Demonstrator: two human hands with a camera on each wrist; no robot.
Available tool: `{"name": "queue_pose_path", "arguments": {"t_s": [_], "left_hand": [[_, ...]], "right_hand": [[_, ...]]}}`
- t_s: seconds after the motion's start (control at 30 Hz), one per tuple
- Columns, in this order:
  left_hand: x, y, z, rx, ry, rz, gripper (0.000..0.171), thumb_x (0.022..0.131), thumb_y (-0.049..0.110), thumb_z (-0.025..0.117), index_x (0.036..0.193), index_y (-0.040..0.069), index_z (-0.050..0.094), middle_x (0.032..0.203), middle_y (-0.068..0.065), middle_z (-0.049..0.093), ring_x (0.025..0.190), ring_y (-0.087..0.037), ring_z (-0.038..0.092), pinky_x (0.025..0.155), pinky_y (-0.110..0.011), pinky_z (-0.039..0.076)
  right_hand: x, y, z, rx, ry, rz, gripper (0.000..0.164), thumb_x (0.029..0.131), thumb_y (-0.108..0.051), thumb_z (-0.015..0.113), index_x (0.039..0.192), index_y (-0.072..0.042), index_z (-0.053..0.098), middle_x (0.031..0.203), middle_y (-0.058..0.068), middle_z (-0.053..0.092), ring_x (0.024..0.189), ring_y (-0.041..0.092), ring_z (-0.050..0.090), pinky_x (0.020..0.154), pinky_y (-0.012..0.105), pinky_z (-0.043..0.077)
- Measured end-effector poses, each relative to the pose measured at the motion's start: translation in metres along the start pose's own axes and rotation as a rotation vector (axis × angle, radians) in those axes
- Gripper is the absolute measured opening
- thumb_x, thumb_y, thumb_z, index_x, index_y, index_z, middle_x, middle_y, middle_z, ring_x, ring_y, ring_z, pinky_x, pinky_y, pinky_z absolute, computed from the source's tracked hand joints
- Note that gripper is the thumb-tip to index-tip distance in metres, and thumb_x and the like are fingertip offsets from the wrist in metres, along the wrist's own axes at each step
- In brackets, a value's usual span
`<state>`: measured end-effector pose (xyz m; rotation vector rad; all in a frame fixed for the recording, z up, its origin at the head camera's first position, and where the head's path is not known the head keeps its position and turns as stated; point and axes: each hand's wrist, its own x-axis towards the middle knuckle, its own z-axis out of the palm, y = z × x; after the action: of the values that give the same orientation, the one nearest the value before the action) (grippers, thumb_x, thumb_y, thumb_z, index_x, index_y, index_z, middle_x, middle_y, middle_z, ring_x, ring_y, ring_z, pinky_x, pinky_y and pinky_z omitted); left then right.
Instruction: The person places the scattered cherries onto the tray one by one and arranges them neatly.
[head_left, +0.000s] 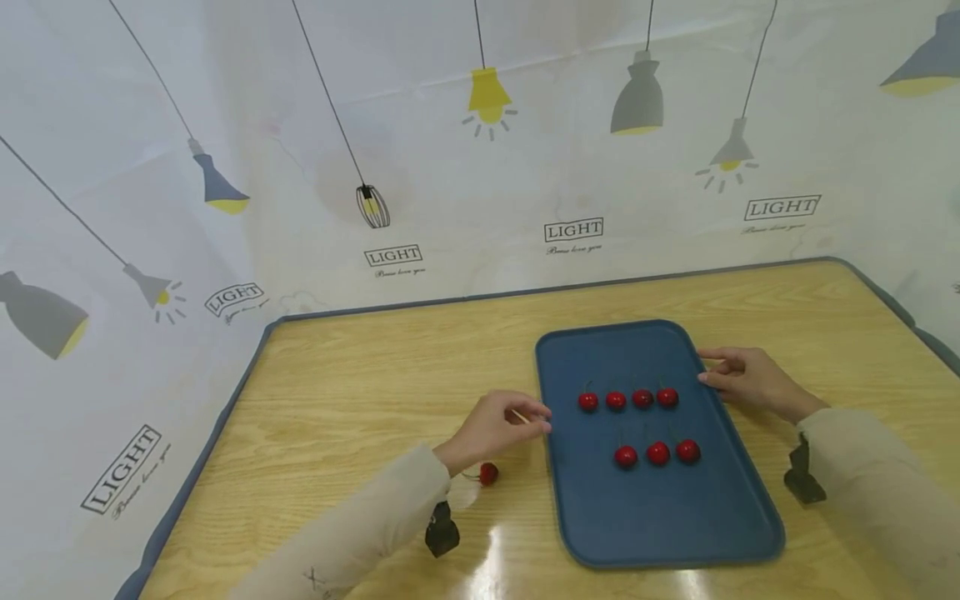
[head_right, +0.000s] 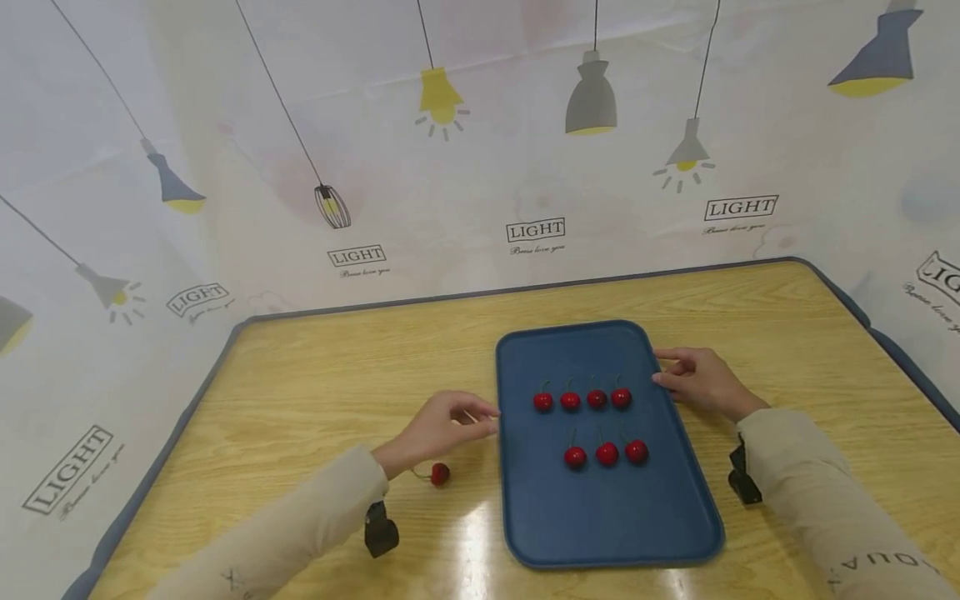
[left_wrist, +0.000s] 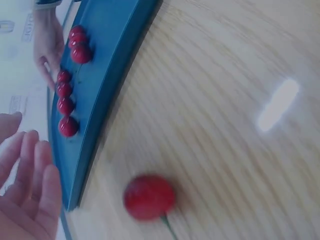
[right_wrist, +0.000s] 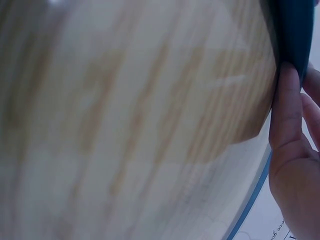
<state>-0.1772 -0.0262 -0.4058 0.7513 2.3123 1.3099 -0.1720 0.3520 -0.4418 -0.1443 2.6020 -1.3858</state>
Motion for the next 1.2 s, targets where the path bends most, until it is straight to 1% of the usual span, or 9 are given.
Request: {"name": "queue_pose_path", "arguments": {"t_s": [0.13, 0.23, 0.3, 0.5, 0.63, 0.8, 0.93, 1.07, 1.2], "left_hand": [[-0.015, -0.009, -0.015, 0.019, 0.039, -0.050, 0.027, 0.082, 0.024, 0.064, 0.102, 0.006, 0.065, 0.087, 0.001, 0.063, 0.073, -0.014, 0.059, 0.066, -0.025, 0.048], [-0.026, -0.017, -0.025, 0.024, 0.038, -0.091, 0.030, 0.082, 0.025, 0.064, 0.106, 0.006, 0.064, 0.089, 0.001, 0.062, 0.076, -0.015, 0.058, 0.068, -0.027, 0.047], [-0.032, -0.023, -0.030, 0.023, 0.024, -0.111, 0.032, 0.083, 0.026, 0.063, 0.108, 0.007, 0.063, 0.091, 0.000, 0.062, 0.078, -0.015, 0.058, 0.069, -0.028, 0.047], [-0.045, -0.039, -0.039, 0.014, -0.058, -0.110, 0.035, 0.085, 0.023, 0.061, 0.114, 0.005, 0.058, 0.100, -0.006, 0.060, 0.086, -0.017, 0.055, 0.072, -0.029, 0.045], [-0.050, -0.047, -0.042, -0.002, -0.119, -0.100, 0.037, 0.084, 0.020, 0.062, 0.117, 0.003, 0.055, 0.108, -0.009, 0.058, 0.091, -0.020, 0.053, 0.076, -0.031, 0.044], [-0.052, -0.057, -0.039, -0.006, -0.175, -0.086, 0.038, 0.080, 0.017, 0.067, 0.115, 0.006, 0.056, 0.111, -0.004, 0.057, 0.096, -0.017, 0.052, 0.081, -0.028, 0.043], [-0.053, -0.063, -0.036, 0.008, -0.172, -0.070, 0.039, 0.077, 0.015, 0.069, 0.113, 0.008, 0.057, 0.107, -0.001, 0.058, 0.094, -0.014, 0.052, 0.079, -0.024, 0.043], [-0.056, -0.064, -0.035, -0.005, -0.167, -0.067, 0.040, 0.074, 0.014, 0.072, 0.112, 0.008, 0.058, 0.105, 0.000, 0.057, 0.093, -0.015, 0.051, 0.079, -0.024, 0.042], [-0.057, -0.063, -0.035, -0.005, -0.174, -0.065, 0.039, 0.074, 0.012, 0.072, 0.111, 0.008, 0.059, 0.102, 0.001, 0.056, 0.092, -0.014, 0.050, 0.080, -0.024, 0.042]], "right_hand": [[0.001, 0.000, 0.001, -0.007, 0.000, -0.003, 0.057, 0.087, -0.019, 0.057, 0.129, 0.013, 0.034, 0.094, 0.019, 0.061, 0.077, 0.007, 0.060, 0.067, 0.028, 0.051], [0.001, 0.000, 0.001, -0.002, 0.001, -0.003, 0.057, 0.087, -0.019, 0.057, 0.129, 0.012, 0.034, 0.094, 0.020, 0.061, 0.077, 0.007, 0.060, 0.067, 0.028, 0.051], [0.001, 0.000, 0.000, -0.004, 0.004, -0.010, 0.057, 0.087, -0.019, 0.057, 0.129, 0.012, 0.034, 0.094, 0.020, 0.061, 0.077, 0.008, 0.060, 0.066, 0.028, 0.051], [0.001, 0.002, 0.000, -0.024, 0.005, -0.023, 0.056, 0.087, -0.019, 0.057, 0.129, 0.012, 0.035, 0.093, 0.019, 0.062, 0.076, 0.011, 0.061, 0.065, 0.028, 0.051], [0.001, 0.001, 0.001, -0.024, 0.006, -0.027, 0.057, 0.087, -0.018, 0.057, 0.129, 0.012, 0.034, 0.092, 0.019, 0.062, 0.076, 0.010, 0.061, 0.064, 0.028, 0.051], [0.000, -0.001, 0.000, -0.029, 0.010, -0.029, 0.056, 0.087, -0.018, 0.057, 0.128, 0.013, 0.035, 0.091, 0.019, 0.062, 0.075, 0.010, 0.061, 0.064, 0.027, 0.051], [-0.001, -0.003, 0.001, -0.019, 0.008, -0.022, 0.056, 0.087, -0.018, 0.057, 0.128, 0.014, 0.035, 0.091, 0.019, 0.062, 0.075, 0.009, 0.061, 0.064, 0.027, 0.051], [-0.001, -0.003, 0.001, -0.018, 0.009, -0.023, 0.056, 0.087, -0.017, 0.057, 0.128, 0.013, 0.035, 0.092, 0.020, 0.062, 0.076, 0.009, 0.061, 0.065, 0.028, 0.051], [0.000, -0.001, 0.001, -0.027, 0.009, -0.023, 0.056, 0.087, -0.017, 0.057, 0.128, 0.013, 0.035, 0.092, 0.019, 0.062, 0.076, 0.009, 0.061, 0.064, 0.027, 0.051]]}}
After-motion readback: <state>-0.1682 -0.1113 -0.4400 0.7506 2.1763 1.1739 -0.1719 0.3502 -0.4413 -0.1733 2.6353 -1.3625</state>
